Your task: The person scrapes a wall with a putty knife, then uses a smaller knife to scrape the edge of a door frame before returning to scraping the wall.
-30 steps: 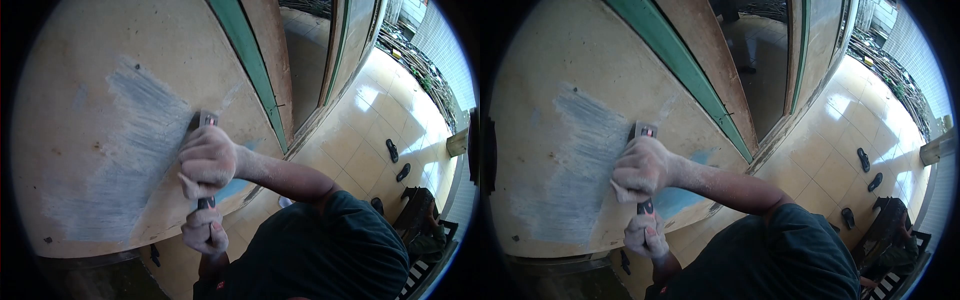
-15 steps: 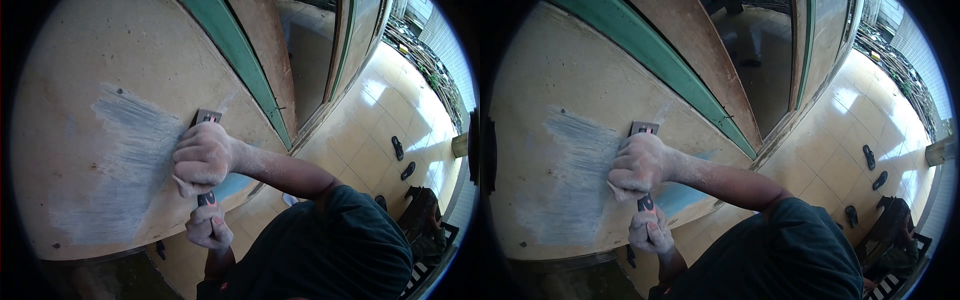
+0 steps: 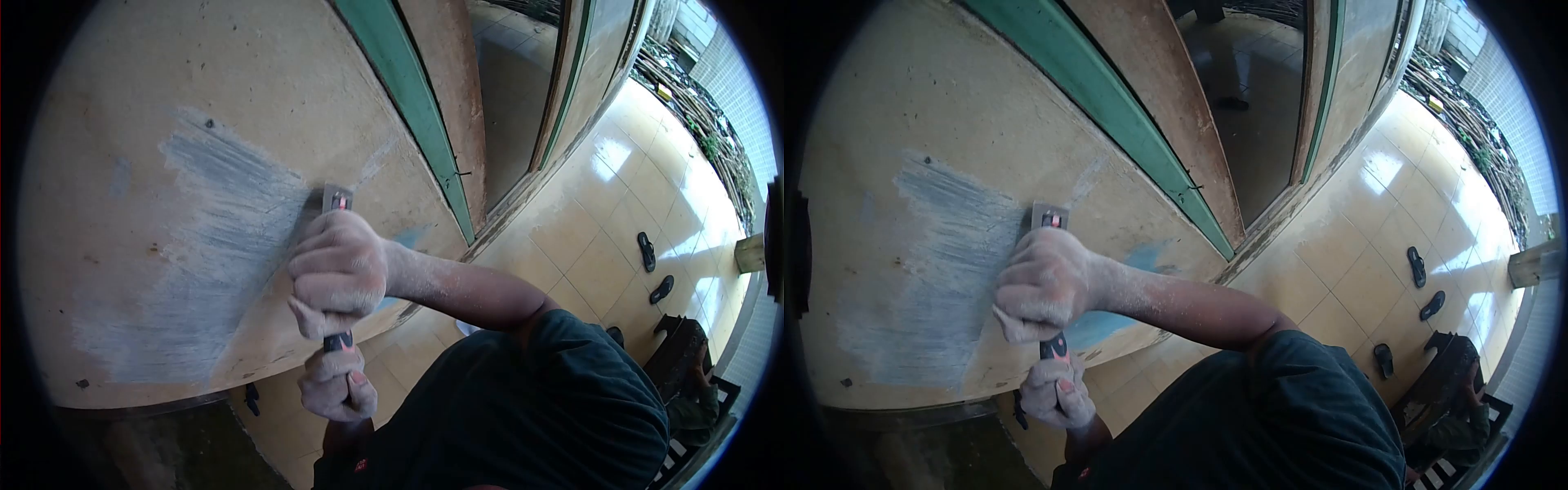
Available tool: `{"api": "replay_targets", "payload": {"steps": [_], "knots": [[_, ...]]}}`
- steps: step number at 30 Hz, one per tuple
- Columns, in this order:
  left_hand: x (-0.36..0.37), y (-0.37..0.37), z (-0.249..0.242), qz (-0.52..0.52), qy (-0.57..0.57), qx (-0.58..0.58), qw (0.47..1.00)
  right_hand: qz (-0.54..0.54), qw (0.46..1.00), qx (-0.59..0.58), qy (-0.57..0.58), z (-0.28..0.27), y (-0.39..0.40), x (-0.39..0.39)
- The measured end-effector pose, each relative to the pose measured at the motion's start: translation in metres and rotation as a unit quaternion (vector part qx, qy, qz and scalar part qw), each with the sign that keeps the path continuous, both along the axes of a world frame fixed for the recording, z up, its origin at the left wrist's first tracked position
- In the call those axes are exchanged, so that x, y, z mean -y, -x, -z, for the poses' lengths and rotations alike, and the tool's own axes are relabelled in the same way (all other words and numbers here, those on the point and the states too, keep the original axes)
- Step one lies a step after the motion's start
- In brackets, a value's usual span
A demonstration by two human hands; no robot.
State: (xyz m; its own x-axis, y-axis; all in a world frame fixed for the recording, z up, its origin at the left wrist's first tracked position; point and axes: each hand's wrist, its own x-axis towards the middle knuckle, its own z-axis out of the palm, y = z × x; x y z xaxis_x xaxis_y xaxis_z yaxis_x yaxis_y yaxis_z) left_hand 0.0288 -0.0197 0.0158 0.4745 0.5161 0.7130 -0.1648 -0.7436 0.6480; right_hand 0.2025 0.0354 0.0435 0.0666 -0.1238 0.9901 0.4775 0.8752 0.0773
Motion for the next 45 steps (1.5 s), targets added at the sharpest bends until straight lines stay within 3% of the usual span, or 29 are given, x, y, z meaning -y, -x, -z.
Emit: {"api": "replay_targets", "payload": {"steps": [2,3,5,7,10,13,15,17,21,23,28,31,33,35,37,39,42,45], "knots": [[-0.008,-0.009,0.001,0.037,-0.099,0.016,0.994,-0.031,0.999,0.009,-0.009,0.0,0.0,-0.003],[-0.011,-0.013,0.007,0.039,-0.1,0.013,0.994,-0.028,1.0,0.005,-0.009,0.0,-0.005,-0.007],[-0.014,-0.016,0.021,-0.049,-0.044,0.014,0.998,0.027,0.999,0.029,-0.013,0.001,-0.015,-0.014],[-0.014,-0.006,0.018,-0.044,0.007,0.033,0.998,0.045,0.999,0.024,0.004,0.001,-0.008,-0.012],[-0.014,-0.003,-0.001,0.068,-0.081,0.011,0.994,-0.027,1.0,0.001,-0.006,0.0,0.004,-0.002],[-0.014,-0.003,0.021,0.037,-0.105,0.032,0.993,-0.022,0.998,0.051,-0.017,0.002,0.0,-0.012],[-0.01,0.004,0.024,-0.008,-0.056,0.04,0.998,-0.025,0.999,0.047,-0.012,0.004,0.006,-0.016],[-0.015,0.018,0.022,-0.002,0.005,0.038,0.999,0.023,1.0,0.001,0.003,0.003,0.012,-0.012],[-0.013,0.005,0.013,0.072,-0.068,0.078,0.992,-0.036,0.997,0.061,0.026,0.001,0.014,-0.004],[-0.018,-0.008,0.023,0.059,-0.058,0.111,0.99,-0.036,0.997,0.07,0.008,0.0,-0.003,-0.014],[-0.014,-0.013,0.017,0.037,0.014,0.057,0.998,0.014,0.999,0.051,0.009,-0.001,-0.015,-0.006],[-0.021,-0.026,-0.004,0.109,-0.085,0.031,0.99,-0.005,1.0,0.025,0.013,-0.003,-0.021,-0.002],[-0.016,-0.034,0.017,-0.014,0.02,0.02,1.0,0.063,0.996,0.056,0.033,0.007,-0.035,-0.014],[-0.03,-0.032,0.019,0.009,0.045,0.038,0.998,0.109,0.991,0.056,0.05,0.01,-0.033,-0.016],[-0.026,-0.022,0.01,0.054,0.05,0.023,0.997,0.056,0.998,0.003,0.015,0.006,-0.028,-0.009],[-0.012,-0.014,0.009,0.031,0.021,-0.02,0.999,0.044,0.999,0.005,0.005,0.003,-0.023,-0.001],[-0.013,-0.027,0.023,0.072,-0.075,0.043,0.994,-0.007,0.999,0.046,-0.004,0.01,-0.02,-0.01],[-0.013,-0.025,0.028,0.009,-0.008,0.036,0.999,0.026,0.998,0.052,-0.008,0.013,-0.022,-0.016]]}}
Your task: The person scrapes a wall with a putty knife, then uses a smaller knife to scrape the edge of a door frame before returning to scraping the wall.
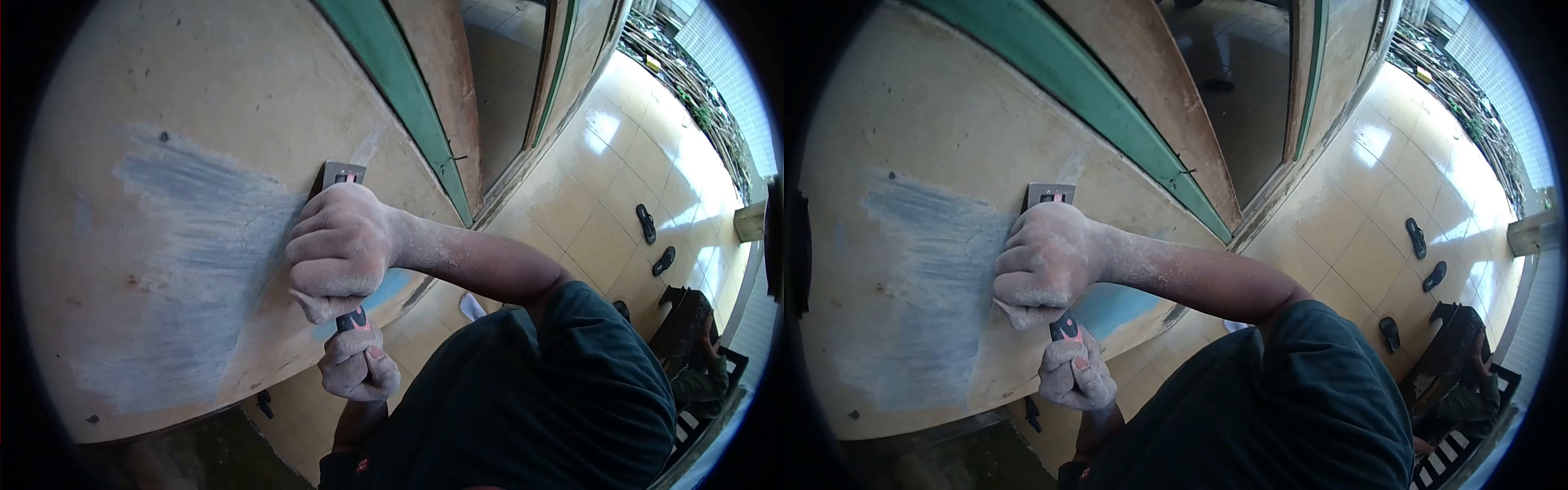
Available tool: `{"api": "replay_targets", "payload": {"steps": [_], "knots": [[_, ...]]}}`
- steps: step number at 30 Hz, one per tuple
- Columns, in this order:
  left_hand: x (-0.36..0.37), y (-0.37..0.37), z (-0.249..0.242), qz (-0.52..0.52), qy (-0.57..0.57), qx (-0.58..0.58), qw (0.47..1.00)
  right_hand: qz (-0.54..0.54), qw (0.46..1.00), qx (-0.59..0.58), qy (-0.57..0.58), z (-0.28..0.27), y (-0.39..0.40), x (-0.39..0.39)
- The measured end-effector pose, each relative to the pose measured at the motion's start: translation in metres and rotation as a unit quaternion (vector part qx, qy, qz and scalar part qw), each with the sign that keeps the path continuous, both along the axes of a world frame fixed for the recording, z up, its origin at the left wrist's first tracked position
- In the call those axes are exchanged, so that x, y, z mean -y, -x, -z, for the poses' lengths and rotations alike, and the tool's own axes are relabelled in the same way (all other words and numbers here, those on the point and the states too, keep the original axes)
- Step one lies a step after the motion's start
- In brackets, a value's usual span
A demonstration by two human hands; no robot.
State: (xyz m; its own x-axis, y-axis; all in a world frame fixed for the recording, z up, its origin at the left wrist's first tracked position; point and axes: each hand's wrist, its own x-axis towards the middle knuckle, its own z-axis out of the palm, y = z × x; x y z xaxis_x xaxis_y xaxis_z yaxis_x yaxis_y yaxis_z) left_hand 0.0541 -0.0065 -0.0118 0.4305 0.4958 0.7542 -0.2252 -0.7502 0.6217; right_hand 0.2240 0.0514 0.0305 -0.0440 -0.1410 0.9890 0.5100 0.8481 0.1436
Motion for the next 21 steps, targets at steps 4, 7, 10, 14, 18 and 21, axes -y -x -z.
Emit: {"api": "replay_targets", "payload": {"steps": [4,7,10,14,18,21], "knots": [[0.001,0.018,-0.005,0.046,-0.008,0.006,0.999,-0.014,0.998,-0.033,0.05,-0.005,0.012,0.016],[-0.003,0.0,0.003,0.044,-0.055,0.027,0.997,-0.025,0.999,0.006,0.033,-0.006,0.004,0.011],[-0.005,-0.013,0.007,-0.022,-0.02,0.014,0.999,0.012,0.999,0.028,0.039,-0.003,-0.015,0.007],[0.007,-0.007,-0.004,-0.004,-0.008,0.0,1.0,0.016,0.999,-0.004,0.037,-0.005,-0.009,0.017],[0.008,-0.018,0.003,0.017,-0.05,-0.004,0.999,-0.025,0.997,0.039,0.06,-0.005,-0.025,0.013],[0.007,-0.025,0.004,-0.033,0.025,-0.033,0.999,0.02,0.999,0.026,0.032,-0.002,-0.029,0.01]]}}
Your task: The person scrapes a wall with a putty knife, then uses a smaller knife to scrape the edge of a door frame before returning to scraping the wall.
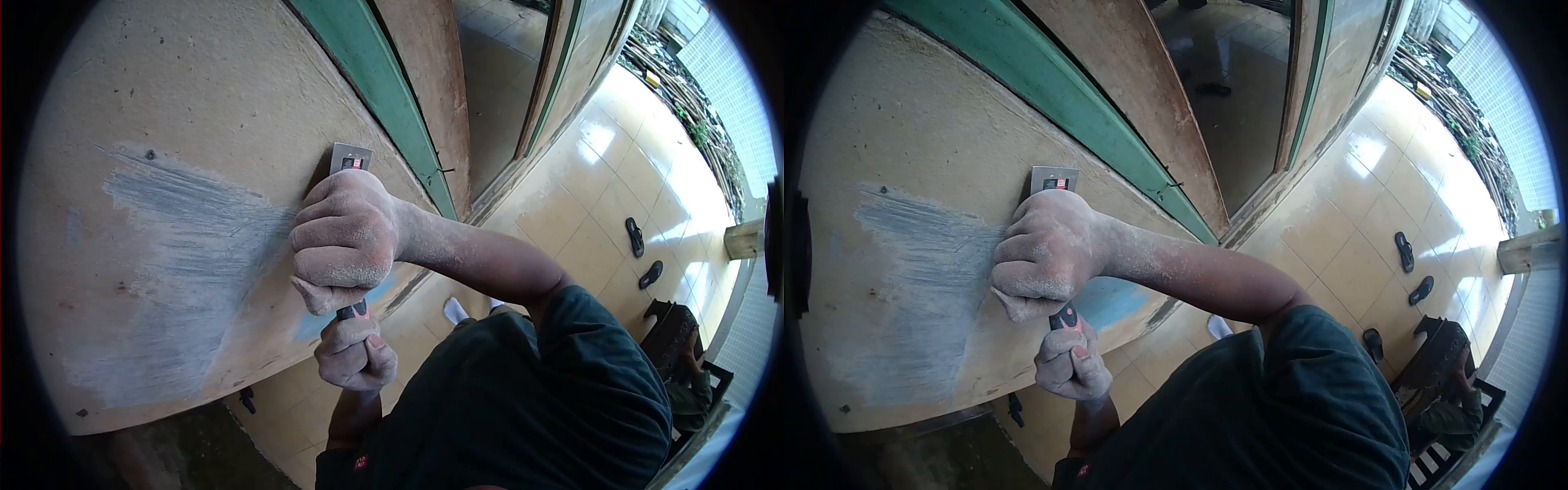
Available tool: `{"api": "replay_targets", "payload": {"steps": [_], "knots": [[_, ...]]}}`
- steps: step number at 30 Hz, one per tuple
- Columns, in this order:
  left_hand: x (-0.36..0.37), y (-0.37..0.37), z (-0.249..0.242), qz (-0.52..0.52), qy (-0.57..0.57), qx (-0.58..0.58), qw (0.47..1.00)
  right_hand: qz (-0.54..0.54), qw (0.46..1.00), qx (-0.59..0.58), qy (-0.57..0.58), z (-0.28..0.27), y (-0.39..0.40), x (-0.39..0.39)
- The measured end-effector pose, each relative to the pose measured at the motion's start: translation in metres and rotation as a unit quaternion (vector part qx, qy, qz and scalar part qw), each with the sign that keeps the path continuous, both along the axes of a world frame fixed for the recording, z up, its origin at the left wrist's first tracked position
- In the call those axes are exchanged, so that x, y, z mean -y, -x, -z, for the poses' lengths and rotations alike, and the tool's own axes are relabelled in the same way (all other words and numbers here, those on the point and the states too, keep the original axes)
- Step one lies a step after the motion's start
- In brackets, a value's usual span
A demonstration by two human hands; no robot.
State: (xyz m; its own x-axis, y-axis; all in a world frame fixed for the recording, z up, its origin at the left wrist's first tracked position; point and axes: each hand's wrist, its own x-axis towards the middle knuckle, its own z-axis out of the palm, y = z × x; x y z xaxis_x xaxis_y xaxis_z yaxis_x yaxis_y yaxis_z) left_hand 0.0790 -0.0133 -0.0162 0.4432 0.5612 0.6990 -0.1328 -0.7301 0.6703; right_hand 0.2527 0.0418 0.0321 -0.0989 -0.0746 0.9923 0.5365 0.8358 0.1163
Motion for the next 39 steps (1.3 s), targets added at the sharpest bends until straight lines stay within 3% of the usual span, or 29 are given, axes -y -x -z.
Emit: {"api": "replay_targets", "payload": {"steps": [5,7,11,15,16,20,24,29,31,33,37,39], "knots": [[-0.002,-0.006,-0.017,0.07,-0.124,0.063,0.988,-0.052,0.998,-0.026,-0.017,-0.008,0.007,0.006],[-0.001,-0.017,-0.007,0.014,-0.145,0.012,0.989,-0.033,0.998,-0.014,-0.043,-0.002,-0.004,-0.003],[-0.004,-0.015,-0.007,0.009,-0.071,0.043,0.996,0.004,0.999,-0.029,-0.017,0.0,-0.004,-0.001],[0.002,-0.003,-0.017,0.069,-0.116,0.036,0.99,-0.06,0.998,-0.008,-0.007,-0.006,0.008,0.006],[0.004,-0.014,-0.012,0.047,-0.069,0.04,0.996,-0.037,0.999,-0.006,-0.012,-0.003,0.001,0.001],[-0.01,-0.023,-0.001,0.021,-0.057,0.064,0.996,0.036,0.998,-0.043,0.007,0.0,-0.009,-0.003],[0.015,-0.002,-0.018,0.03,-0.035,0.039,0.998,-0.049,0.997,-0.066,-0.001,-0.011,0.008,0.011],[0.01,-0.017,-0.012,-0.017,-0.033,0.064,0.997,-0.019,0.999,-0.047,0.016,0.001,0.001,-0.004],[0.006,-0.003,-0.02,-0.017,0.012,0.066,0.998,0.025,0.994,-0.092,0.045,0.0,0.011,-0.004],[0.008,0.013,-0.027,0.022,0.025,0.04,0.999,0.004,0.994,-0.102,0.034,-0.004,0.02,-0.002],[0.011,0.006,-0.02,0.026,-0.056,0.026,0.998,-0.055,0.997,-0.038,0.034,-0.006,0.011,0.0],[0.005,-0.002,-0.006,-0.004,-0.103,0.09,0.991,0.004,0.999,-0.03,0.038,-0.003,0.001,0.001]]}}
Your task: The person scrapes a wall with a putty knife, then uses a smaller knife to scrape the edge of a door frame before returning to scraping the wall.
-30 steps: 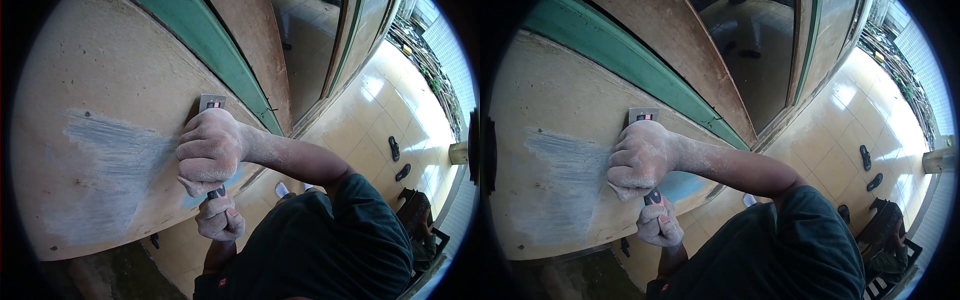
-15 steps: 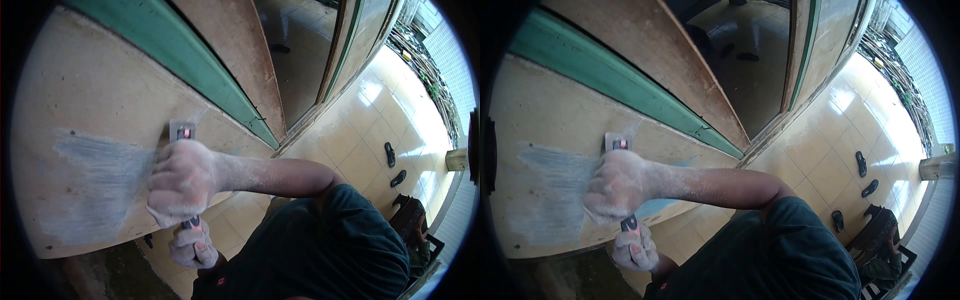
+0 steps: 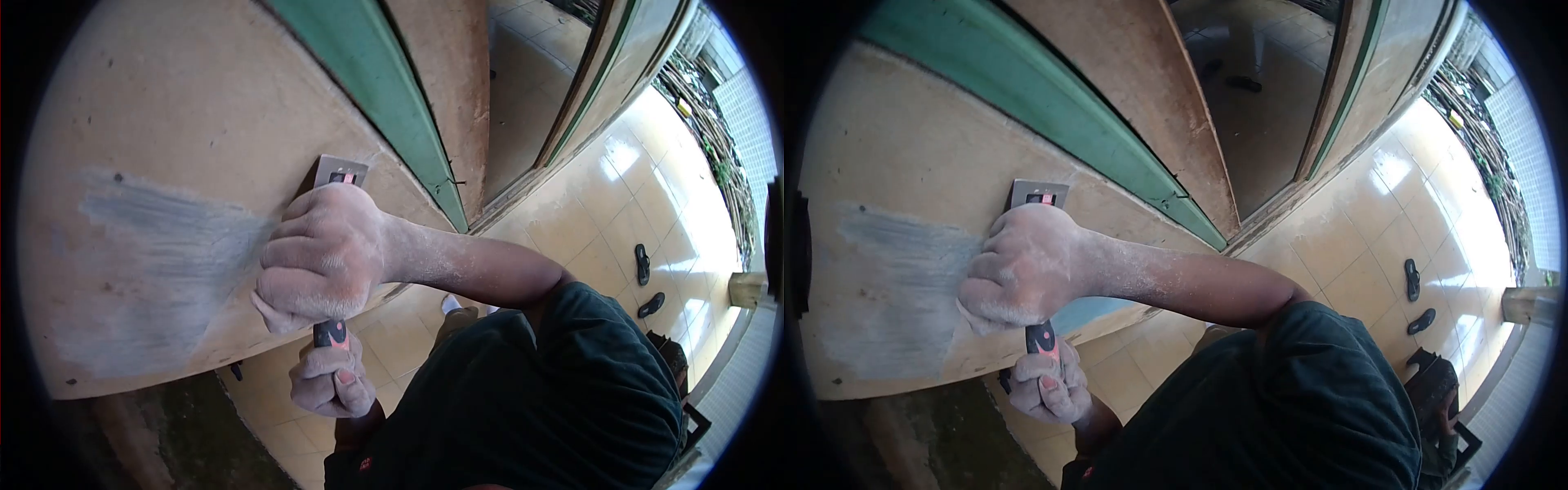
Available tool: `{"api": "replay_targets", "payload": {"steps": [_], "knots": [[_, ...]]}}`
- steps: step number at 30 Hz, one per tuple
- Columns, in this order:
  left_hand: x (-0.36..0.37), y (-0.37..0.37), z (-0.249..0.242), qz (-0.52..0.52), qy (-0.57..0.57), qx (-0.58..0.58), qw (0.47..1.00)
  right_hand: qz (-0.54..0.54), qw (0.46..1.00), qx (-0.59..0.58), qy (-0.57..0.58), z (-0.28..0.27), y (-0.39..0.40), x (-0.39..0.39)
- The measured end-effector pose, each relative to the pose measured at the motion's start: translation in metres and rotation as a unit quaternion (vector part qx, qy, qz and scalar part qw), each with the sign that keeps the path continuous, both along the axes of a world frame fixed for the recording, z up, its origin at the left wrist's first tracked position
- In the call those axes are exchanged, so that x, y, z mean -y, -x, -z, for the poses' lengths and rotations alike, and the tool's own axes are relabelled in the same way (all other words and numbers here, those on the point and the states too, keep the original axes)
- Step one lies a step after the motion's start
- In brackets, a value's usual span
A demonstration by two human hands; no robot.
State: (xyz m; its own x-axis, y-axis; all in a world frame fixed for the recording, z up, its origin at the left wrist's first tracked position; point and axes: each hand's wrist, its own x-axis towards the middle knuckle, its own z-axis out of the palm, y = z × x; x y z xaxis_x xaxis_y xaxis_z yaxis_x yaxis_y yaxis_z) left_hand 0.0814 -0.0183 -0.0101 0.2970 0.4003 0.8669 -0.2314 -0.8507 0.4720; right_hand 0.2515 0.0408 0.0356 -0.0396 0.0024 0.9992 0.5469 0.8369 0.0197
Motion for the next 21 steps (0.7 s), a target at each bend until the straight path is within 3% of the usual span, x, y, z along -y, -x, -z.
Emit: {"api": "replay_targets", "payload": {"steps": [3,6,8,10,11,14,16,18,21], "knots": [[0.005,0.01,-0.017,-0.008,0.087,-0.025,0.996,-0.012,0.999,-0.032,-0.01,-0.005,0.025,-0.005],[0.01,0.031,-0.027,0.019,0.044,-0.068,0.997,-0.044,0.999,-0.028,-0.011,-0.012,0.036,-0.002],[0.004,0.009,-0.02,0.048,0.043,-0.01,0.998,-0.052,0.998,-0.021,-0.017,-0.009,0.025,-0.003],[-0.008,-0.008,-0.008,0.022,0.015,-0.051,0.998,0.001,1.0,0.001,-0.014,-0.007,0.008,-0.004],[-0.011,-0.008,-0.003,-0.006,0.033,-0.024,0.999,0.016,1.0,-0.004,-0.016,-0.007,0.006,-0.005],[0.003,0.015,-0.028,0.036,0.105,-0.012,0.994,0.036,0.998,-0.052,-0.027,-0.012,0.026,-0.004],[0.008,0.018,-0.031,0.052,0.086,-0.024,0.995,-0.047,0.998,-0.024,-0.032,-0.018,0.034,0.001],[0.009,0.004,-0.02,0.027,0.042,0.033,0.998,-0.049,0.998,-0.022,-0.034,-0.011,0.021,-0.005],[-0.007,-0.003,-0.016,-0.003,0.086,-0.018,0.996,0.044,0.998,-0.016,-0.042,-0.004,0.0,-0.008]]}}
